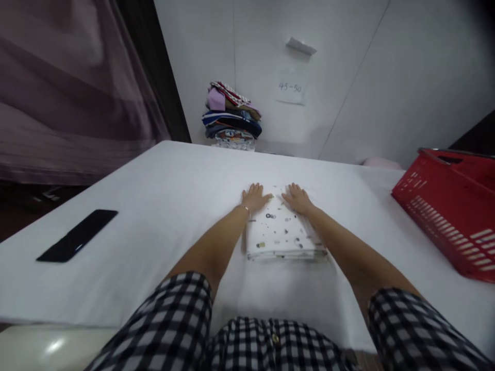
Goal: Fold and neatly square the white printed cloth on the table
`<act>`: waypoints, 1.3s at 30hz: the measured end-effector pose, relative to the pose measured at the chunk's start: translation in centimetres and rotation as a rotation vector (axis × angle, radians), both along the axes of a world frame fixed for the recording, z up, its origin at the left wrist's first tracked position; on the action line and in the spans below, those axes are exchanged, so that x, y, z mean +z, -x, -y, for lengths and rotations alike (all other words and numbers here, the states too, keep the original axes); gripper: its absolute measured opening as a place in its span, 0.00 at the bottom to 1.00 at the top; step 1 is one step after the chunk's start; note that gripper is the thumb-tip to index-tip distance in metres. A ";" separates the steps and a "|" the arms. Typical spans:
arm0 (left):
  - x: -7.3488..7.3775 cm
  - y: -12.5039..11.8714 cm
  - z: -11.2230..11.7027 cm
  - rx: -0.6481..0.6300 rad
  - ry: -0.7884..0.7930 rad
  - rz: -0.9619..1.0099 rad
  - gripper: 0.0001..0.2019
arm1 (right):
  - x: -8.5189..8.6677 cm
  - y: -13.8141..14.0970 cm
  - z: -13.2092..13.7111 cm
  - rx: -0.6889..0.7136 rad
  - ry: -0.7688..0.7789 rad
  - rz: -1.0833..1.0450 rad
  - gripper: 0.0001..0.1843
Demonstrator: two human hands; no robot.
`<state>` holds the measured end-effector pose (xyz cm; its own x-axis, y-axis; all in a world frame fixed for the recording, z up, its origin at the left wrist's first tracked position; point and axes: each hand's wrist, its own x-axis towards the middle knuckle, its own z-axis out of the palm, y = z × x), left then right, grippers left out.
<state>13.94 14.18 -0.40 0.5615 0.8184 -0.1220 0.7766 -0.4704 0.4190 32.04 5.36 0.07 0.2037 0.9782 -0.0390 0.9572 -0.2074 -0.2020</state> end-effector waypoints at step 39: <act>-1.0 7.2 17.2 -0.366 -0.657 0.333 0.10 | -2.9 1.2 19.3 0.337 -0.769 -0.177 0.12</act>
<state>6.78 -3.04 -1.42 0.7288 0.4232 0.5383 0.4102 -0.8993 0.1516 30.84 -13.98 -2.79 -0.0490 0.7529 0.6563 0.8842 0.3383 -0.3221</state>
